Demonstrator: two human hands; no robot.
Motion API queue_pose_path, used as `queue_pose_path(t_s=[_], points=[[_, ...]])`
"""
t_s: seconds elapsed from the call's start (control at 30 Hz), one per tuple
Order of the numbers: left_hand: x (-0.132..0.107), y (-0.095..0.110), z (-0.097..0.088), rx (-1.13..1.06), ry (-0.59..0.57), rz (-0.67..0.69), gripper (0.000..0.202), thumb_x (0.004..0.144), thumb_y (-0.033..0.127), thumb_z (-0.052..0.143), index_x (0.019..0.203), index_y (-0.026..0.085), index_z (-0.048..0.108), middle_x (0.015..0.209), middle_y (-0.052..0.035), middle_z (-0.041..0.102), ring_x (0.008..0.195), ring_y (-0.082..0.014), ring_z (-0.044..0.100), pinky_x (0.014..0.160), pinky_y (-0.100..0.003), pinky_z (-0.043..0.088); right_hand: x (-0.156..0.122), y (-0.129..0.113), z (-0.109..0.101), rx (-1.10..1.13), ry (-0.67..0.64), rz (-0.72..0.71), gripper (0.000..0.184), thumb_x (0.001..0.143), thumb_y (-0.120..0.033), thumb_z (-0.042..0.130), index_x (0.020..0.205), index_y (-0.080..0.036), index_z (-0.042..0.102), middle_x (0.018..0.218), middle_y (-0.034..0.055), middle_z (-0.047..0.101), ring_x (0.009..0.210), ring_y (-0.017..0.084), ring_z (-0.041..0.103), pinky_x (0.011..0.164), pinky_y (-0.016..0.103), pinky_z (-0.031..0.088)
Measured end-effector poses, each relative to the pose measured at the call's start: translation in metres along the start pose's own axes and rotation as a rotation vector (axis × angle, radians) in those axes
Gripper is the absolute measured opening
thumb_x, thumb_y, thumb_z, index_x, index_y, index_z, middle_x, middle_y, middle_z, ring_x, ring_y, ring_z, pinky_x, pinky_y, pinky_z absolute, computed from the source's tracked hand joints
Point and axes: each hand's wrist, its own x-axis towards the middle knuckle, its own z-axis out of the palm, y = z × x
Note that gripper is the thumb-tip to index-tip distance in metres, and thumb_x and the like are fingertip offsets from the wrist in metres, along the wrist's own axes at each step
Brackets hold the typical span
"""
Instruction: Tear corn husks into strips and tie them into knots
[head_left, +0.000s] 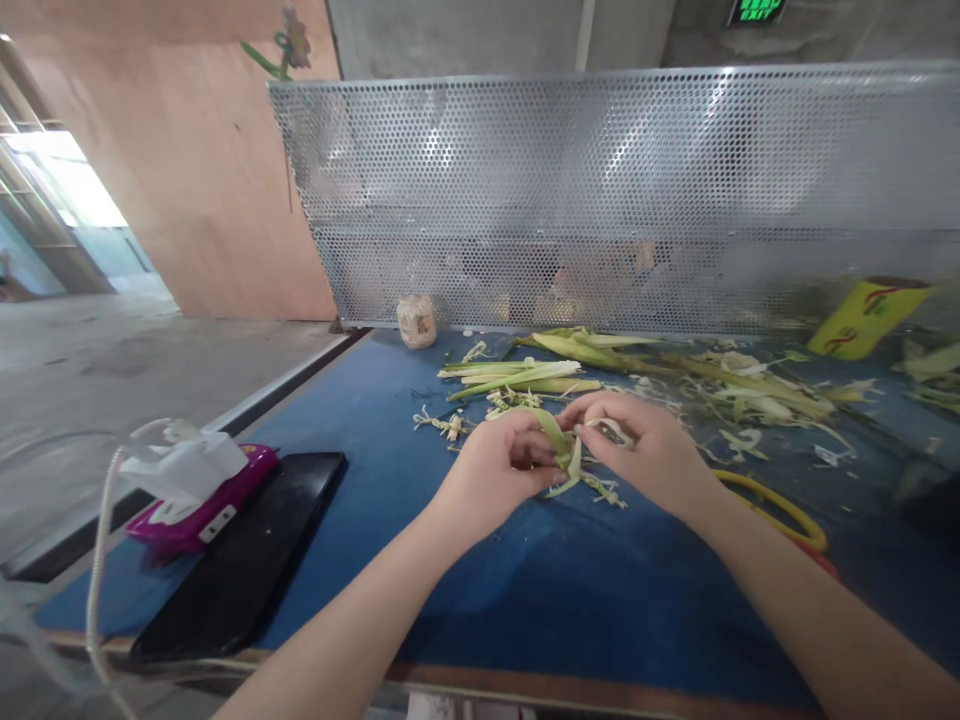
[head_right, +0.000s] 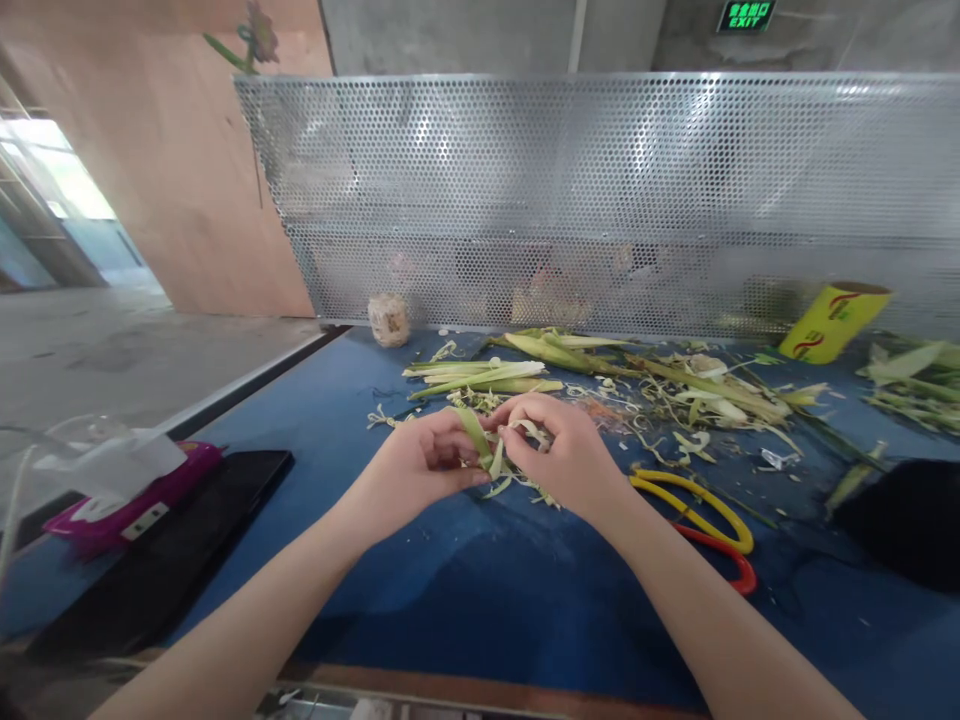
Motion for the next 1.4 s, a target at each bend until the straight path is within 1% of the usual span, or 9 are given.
queue_pose_path(t_s=[0.23, 0.4, 0.63, 0.7, 0.8, 0.93, 1.03, 1.2, 1.4], points=[[0.000, 0.003, 0.001, -0.195, -0.065, -0.054, 0.025, 0.064, 0.011, 0.067, 0.087, 0.013, 0.057, 0.077, -0.0023, 0.061, 0.071, -0.0103, 0.057, 0.070, -0.024, 0.047, 0.001, 0.004, 0.001, 0.033, -0.057, 0.094, 0.012, 0.077, -0.019, 0.049, 0.067, -0.019, 0.055, 0.070, 0.0018, 0.063, 0.067, 0.015, 0.059, 0.059, 0.025, 0.044], [-0.001, 0.002, 0.001, -0.115, -0.030, -0.039, 0.017, 0.069, 0.028, 0.065, 0.078, 0.015, 0.057, 0.068, 0.0001, 0.057, 0.064, -0.0097, 0.054, 0.060, -0.022, 0.042, -0.001, -0.001, 0.002, -0.052, -0.093, 0.042, 0.011, 0.076, -0.018, 0.050, 0.066, -0.018, 0.053, 0.061, -0.0018, 0.054, 0.058, 0.012, 0.051, 0.056, 0.023, 0.039], [0.000, 0.000, 0.001, -0.130, -0.003, -0.055, 0.021, 0.062, 0.025, 0.071, 0.074, 0.015, 0.057, 0.060, 0.0039, 0.054, 0.055, -0.0073, 0.049, 0.057, -0.021, 0.039, 0.000, -0.003, 0.003, -0.039, -0.117, 0.039, 0.015, 0.080, -0.024, 0.048, 0.066, -0.019, 0.049, 0.063, -0.0007, 0.055, 0.060, 0.012, 0.053, 0.057, 0.024, 0.041], [0.001, -0.001, -0.001, -0.087, 0.030, -0.064, 0.022, 0.062, 0.026, 0.071, 0.078, 0.016, 0.059, 0.058, 0.0048, 0.054, 0.054, -0.0074, 0.048, 0.057, -0.022, 0.039, 0.000, 0.000, 0.000, -0.005, -0.127, 0.048, 0.011, 0.081, -0.028, 0.048, 0.073, -0.020, 0.050, 0.063, -0.0011, 0.056, 0.061, 0.013, 0.054, 0.058, 0.024, 0.043], [0.001, -0.002, -0.003, -0.046, 0.080, -0.074, 0.025, 0.060, 0.026, 0.072, 0.080, 0.016, 0.059, 0.058, 0.0048, 0.055, 0.055, -0.0079, 0.050, 0.059, -0.022, 0.040, 0.002, 0.004, -0.010, -0.040, -0.250, 0.095, 0.013, 0.081, -0.033, 0.050, 0.085, -0.021, 0.053, 0.054, -0.0045, 0.049, 0.052, 0.012, 0.050, 0.052, 0.024, 0.041], [0.003, -0.003, -0.006, -0.011, 0.157, -0.092, 0.020, 0.060, 0.026, 0.072, 0.067, 0.015, 0.057, 0.061, 0.0029, 0.059, 0.057, -0.0092, 0.053, 0.059, -0.023, 0.041, 0.004, 0.009, -0.031, -0.115, -0.404, 0.116, 0.025, 0.080, -0.037, 0.051, 0.062, -0.019, 0.055, 0.054, -0.0021, 0.050, 0.052, 0.012, 0.048, 0.049, 0.024, 0.038], [0.004, -0.004, -0.008, 0.013, 0.194, -0.107, 0.019, 0.058, 0.025, 0.072, 0.063, 0.015, 0.056, 0.058, 0.0030, 0.058, 0.056, -0.0101, 0.054, 0.059, -0.024, 0.041, 0.005, 0.010, -0.044, 0.060, -0.408, 0.130, 0.024, 0.081, -0.034, 0.051, 0.062, -0.020, 0.058, 0.062, 0.0003, 0.057, 0.058, 0.013, 0.053, 0.055, 0.027, 0.042], [0.004, -0.005, -0.008, 0.012, 0.192, -0.107, 0.022, 0.058, 0.025, 0.072, 0.076, 0.016, 0.063, 0.052, 0.0060, 0.050, 0.052, -0.0098, 0.051, 0.056, -0.023, 0.039, 0.005, 0.011, -0.048, 0.436, -0.291, 0.141, 0.024, 0.079, -0.033, 0.055, 0.059, -0.020, 0.059, 0.068, 0.0043, 0.057, 0.070, 0.018, 0.056, 0.065, 0.033, 0.046], [0.004, -0.008, -0.002, 0.151, 0.117, -0.053, 0.019, 0.061, 0.022, 0.068, 0.078, 0.016, 0.062, 0.059, 0.0032, 0.055, 0.056, -0.0109, 0.051, 0.057, -0.024, 0.041, 0.003, 0.005, -0.037, 0.538, -0.235, 0.129, 0.014, 0.076, -0.028, 0.060, 0.065, -0.022, 0.065, 0.080, 0.0029, 0.058, 0.076, 0.015, 0.057, 0.068, 0.029, 0.048]])
